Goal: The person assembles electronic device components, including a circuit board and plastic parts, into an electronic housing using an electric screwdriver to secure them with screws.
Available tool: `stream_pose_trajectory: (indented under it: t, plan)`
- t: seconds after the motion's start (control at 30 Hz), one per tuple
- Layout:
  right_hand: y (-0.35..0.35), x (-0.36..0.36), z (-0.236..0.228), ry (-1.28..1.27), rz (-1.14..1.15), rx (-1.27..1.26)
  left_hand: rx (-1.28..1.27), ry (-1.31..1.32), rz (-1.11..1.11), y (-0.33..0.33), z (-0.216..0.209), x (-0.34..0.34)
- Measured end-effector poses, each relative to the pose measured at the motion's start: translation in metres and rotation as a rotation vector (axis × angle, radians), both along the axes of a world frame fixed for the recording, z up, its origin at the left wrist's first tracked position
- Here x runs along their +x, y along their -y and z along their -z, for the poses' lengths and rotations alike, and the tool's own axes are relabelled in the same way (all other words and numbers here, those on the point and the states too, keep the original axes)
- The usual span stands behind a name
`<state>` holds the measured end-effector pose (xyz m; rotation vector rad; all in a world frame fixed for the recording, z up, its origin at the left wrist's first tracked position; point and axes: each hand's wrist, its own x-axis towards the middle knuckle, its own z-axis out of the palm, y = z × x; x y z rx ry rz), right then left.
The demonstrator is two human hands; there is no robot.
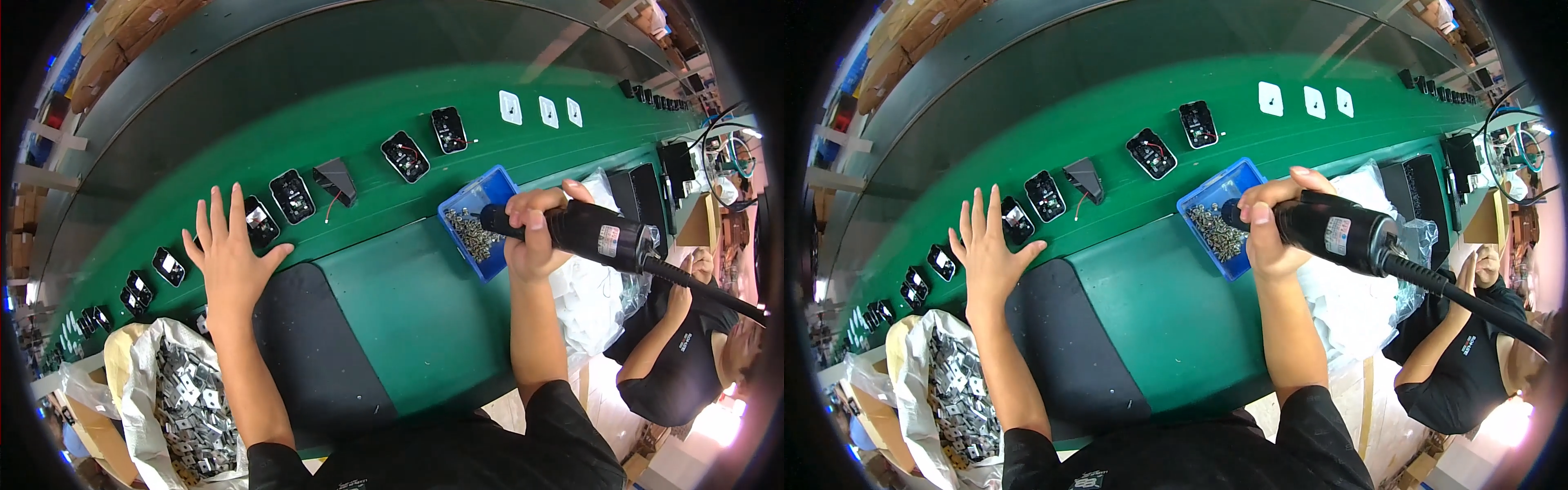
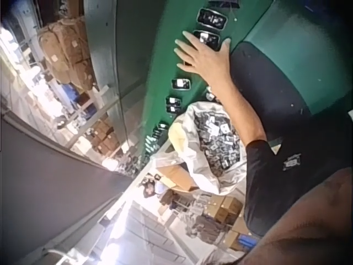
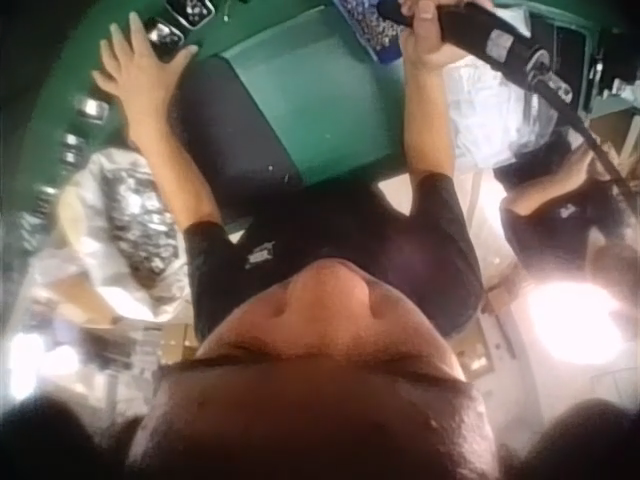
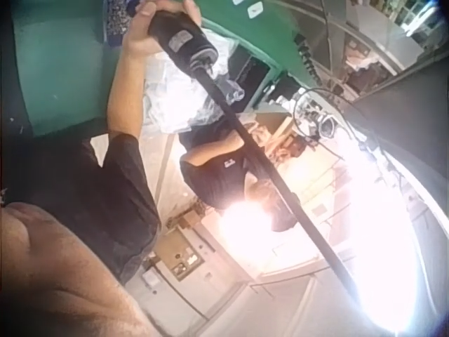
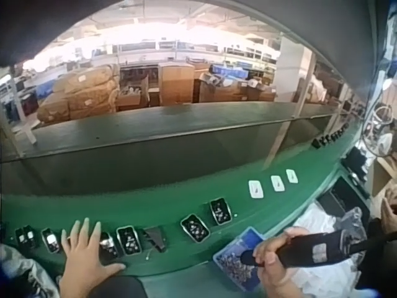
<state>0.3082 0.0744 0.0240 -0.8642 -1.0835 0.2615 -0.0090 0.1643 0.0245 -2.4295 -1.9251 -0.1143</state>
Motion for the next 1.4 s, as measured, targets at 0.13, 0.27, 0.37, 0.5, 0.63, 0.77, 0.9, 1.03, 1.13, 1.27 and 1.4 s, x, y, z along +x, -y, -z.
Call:
stream_pose_trajectory:
  t: [0.13,0.27,0.37,0.5,0.63,0.77,0.9,1.03,1.13,1.27,1.4]
  plan:
    - [-0.008,0.002,0.002,0.006,0.002,-0.013,0.065,0.015,0.130,-0.010,-0.002,0.020]
    - [-0.012,0.000,0.003,0.028,0.004,-0.035,0.071,0.051,0.201,-0.021,0.009,0.020]
    - [-0.009,0.000,-0.001,0.021,-0.011,-0.010,0.076,0.093,0.209,-0.015,0.007,0.021]
    - [0.009,-0.002,-0.025,-0.046,-0.061,0.086,0.157,0.173,0.194,0.018,-0.016,0.022]
    - [0.028,-0.001,-0.037,-0.101,-0.102,0.108,-0.093,0.387,0.384,0.078,-0.025,0.035]
    - [0.052,-0.018,-0.043,-0.231,-0.181,0.128,-0.316,0.513,0.524,0.134,-0.007,0.045]
    - [0.088,-0.017,-0.059,-0.202,-0.155,0.162,-0.253,0.572,0.534,0.151,0.000,0.047]
    - [0.105,-0.024,-0.059,-0.144,-0.192,0.149,-0.291,0.510,0.387,0.155,-0.022,0.008]
    - [0.113,-0.027,-0.057,-0.172,-0.204,0.139,-0.079,0.344,0.098,0.154,-0.022,-0.045]
    - [0.121,-0.025,-0.056,-0.187,-0.225,0.132,-0.123,0.208,-0.074,0.180,-0.031,-0.091]
    - [0.124,-0.033,-0.057,-0.175,-0.204,0.154,-0.141,0.250,0.010,0.214,-0.008,-0.086]
